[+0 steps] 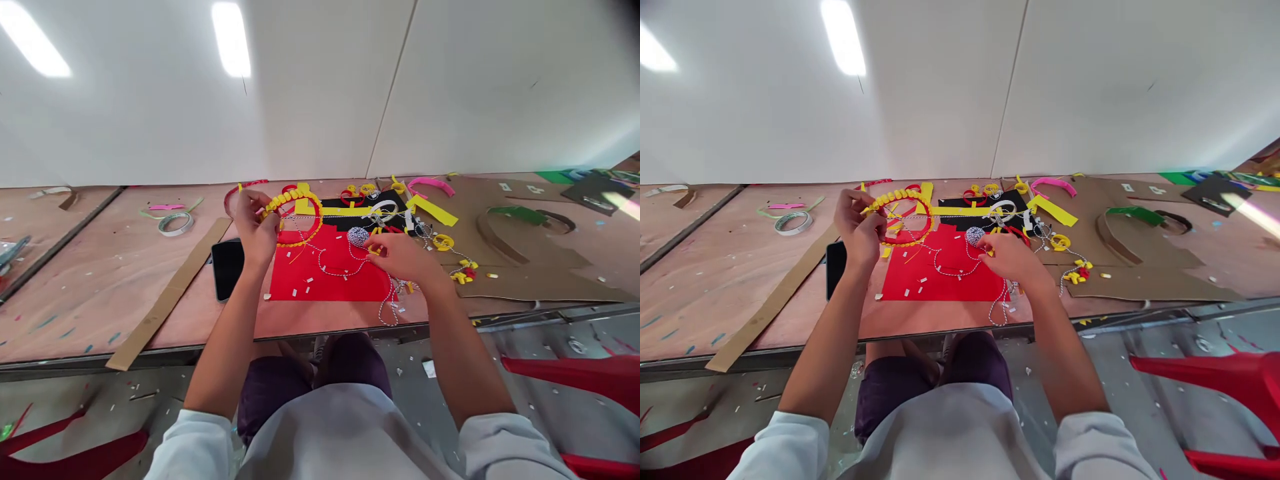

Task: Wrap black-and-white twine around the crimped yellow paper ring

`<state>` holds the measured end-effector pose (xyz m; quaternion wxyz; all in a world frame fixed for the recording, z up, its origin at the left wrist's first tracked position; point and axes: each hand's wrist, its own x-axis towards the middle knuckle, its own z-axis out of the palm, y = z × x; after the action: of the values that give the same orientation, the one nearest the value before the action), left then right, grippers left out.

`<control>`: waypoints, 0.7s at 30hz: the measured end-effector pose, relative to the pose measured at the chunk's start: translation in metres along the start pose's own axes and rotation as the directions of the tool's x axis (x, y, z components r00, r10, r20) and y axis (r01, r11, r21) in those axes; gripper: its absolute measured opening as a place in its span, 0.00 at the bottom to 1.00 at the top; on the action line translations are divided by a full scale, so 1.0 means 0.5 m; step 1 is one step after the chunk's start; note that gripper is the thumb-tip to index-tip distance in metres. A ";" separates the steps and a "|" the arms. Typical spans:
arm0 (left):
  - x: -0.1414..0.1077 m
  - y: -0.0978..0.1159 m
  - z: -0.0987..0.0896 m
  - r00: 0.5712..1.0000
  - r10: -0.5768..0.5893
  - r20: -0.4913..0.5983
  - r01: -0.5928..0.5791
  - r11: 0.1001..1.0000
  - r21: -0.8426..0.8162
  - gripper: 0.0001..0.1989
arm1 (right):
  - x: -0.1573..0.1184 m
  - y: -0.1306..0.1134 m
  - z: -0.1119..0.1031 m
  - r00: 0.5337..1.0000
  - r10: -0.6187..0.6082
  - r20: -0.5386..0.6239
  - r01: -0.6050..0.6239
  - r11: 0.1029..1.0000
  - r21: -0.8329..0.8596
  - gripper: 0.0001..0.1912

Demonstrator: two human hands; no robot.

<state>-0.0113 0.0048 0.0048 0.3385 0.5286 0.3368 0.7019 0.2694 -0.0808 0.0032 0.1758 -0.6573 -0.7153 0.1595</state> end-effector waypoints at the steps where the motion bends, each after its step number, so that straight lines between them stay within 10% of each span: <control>1: 0.000 0.002 -0.001 1.000 0.018 -0.014 -0.018 1.000 -0.009 0.15 | -0.002 0.010 0.006 0.999 0.035 0.004 -0.035 0.999 -0.019 0.13; 8: -0.003 0.024 -0.004 0.995 0.069 -0.067 -0.077 0.989 -0.123 0.15 | 0.059 0.064 0.002 0.955 0.211 -0.208 -0.218 0.976 -0.013 0.36; 14: -0.001 0.027 -0.011 0.991 0.100 -0.088 -0.114 0.979 -0.170 0.14 | 0.160 0.129 -0.010 0.963 0.240 -0.124 -0.263 0.940 -0.216 0.12; 21: -0.002 0.031 -0.013 0.993 0.072 -0.093 -0.086 0.984 -0.155 0.14 | 0.178 0.226 -0.082 0.910 0.228 -0.348 -0.309 0.930 -0.198 0.14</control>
<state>-0.0193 -0.0054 0.0157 0.3363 0.4818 0.2732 0.7617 0.3815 0.0174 -0.0084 0.1814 -0.7838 -0.5937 -0.0169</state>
